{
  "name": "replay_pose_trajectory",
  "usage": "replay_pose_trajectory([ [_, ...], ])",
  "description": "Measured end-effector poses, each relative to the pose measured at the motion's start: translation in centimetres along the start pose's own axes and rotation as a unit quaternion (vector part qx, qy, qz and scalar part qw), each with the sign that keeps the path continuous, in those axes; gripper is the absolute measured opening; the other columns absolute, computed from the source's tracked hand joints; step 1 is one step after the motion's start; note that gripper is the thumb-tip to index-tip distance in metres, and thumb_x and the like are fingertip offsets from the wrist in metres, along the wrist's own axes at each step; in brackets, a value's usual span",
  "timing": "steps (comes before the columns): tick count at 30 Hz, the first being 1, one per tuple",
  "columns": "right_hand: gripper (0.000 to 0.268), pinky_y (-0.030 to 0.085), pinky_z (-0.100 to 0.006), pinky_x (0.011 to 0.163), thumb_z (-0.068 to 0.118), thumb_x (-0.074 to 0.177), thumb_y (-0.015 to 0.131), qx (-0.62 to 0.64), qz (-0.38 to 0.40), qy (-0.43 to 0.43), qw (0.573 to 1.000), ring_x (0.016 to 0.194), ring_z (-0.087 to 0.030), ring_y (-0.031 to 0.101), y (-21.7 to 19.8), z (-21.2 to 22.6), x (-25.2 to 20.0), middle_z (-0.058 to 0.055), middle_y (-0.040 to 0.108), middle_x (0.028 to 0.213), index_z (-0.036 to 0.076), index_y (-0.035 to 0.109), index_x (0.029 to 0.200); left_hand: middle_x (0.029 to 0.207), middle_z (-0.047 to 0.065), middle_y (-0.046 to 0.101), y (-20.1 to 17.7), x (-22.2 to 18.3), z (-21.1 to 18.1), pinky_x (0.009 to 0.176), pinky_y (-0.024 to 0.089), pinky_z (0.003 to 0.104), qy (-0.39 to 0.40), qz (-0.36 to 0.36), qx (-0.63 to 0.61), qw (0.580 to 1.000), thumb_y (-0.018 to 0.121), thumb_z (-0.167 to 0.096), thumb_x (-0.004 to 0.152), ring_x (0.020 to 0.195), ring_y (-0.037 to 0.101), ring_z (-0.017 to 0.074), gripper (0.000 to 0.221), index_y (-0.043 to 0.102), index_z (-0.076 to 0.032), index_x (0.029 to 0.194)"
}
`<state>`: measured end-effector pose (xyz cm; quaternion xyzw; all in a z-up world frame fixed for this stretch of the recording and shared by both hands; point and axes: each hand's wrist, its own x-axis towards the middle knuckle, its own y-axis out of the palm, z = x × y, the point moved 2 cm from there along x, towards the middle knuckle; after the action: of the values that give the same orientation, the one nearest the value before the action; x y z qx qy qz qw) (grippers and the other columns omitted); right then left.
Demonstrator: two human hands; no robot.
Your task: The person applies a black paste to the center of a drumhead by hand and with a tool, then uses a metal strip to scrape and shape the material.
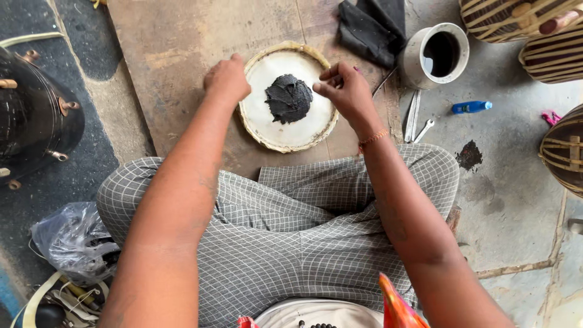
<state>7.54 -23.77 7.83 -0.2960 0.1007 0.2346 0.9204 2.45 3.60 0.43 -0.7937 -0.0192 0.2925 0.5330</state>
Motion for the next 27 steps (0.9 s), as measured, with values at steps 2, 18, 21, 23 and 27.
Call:
replay_pose_trajectory([
  [2, 0.027, 0.052, -0.027, 0.063, 0.023, 0.085, 0.086, -0.105, 0.018, 0.020, 0.994, 0.073, -0.011, 0.060, -0.9, -0.6, -1.1, 0.003, 0.065, 0.084, 0.009, 0.070, 0.101, 0.113, 0.023, 0.066, -2.3, -0.7, -0.2, 0.084, 0.055, 0.052, 0.019, -0.046, 0.000, 0.999, 0.083, -0.032, 0.079, 0.104, 0.066, 0.0405, 0.065, 0.051, -0.004, 0.129],
  [18, 0.026, 0.053, -0.047, 0.082, 0.020, 0.082, 0.079, -0.163, 0.063, -0.242, 0.954, 0.101, -0.033, 0.065, 9.0, -0.9, -3.5, -0.011, 0.063, 0.103, 0.011, 0.065, 0.103, 0.101, 0.022, 0.073, 15.7, -0.2, -30.2, 0.075, 0.061, 0.050, 0.176, -0.072, -0.024, 0.982, 0.061, -0.010, 0.084, 0.093, 0.074, 0.0378, 0.023, 0.070, -0.002, 0.103],
  [21, 0.028, 0.053, -0.047, 0.078, 0.020, 0.078, 0.080, -0.161, 0.066, -0.232, 0.957, 0.099, -0.034, 0.065, 10.1, -1.8, -1.7, -0.011, 0.063, 0.102, 0.011, 0.066, 0.101, 0.099, 0.021, 0.074, 13.9, 0.2, -29.8, 0.079, 0.060, 0.049, 0.198, -0.074, -0.062, 0.975, 0.064, -0.011, 0.081, 0.094, 0.073, 0.0382, 0.015, 0.072, -0.005, 0.092],
  [23, 0.029, 0.054, -0.046, 0.079, 0.019, 0.081, 0.079, -0.151, 0.125, -0.251, 0.948, 0.098, -0.034, 0.066, 11.6, -2.8, -0.3, -0.012, 0.063, 0.105, 0.010, 0.065, 0.105, 0.093, 0.022, 0.073, 8.8, -0.2, -28.9, 0.077, 0.059, 0.049, 0.238, -0.112, -0.101, 0.959, 0.071, -0.010, 0.072, 0.088, 0.072, 0.0388, 0.021, 0.070, -0.004, 0.092],
  [27, 0.029, 0.055, -0.043, 0.096, 0.019, 0.088, 0.075, -0.097, -0.023, -0.495, 0.863, 0.114, -0.029, 0.068, 12.6, -3.0, -0.7, -0.010, 0.068, 0.119, 0.012, 0.066, 0.115, 0.078, 0.007, 0.070, -5.3, -3.7, -24.9, 0.061, 0.057, 0.032, 0.275, -0.014, -0.321, 0.906, 0.092, -0.018, 0.067, 0.070, 0.071, 0.0154, 0.043, 0.060, -0.004, 0.091],
])
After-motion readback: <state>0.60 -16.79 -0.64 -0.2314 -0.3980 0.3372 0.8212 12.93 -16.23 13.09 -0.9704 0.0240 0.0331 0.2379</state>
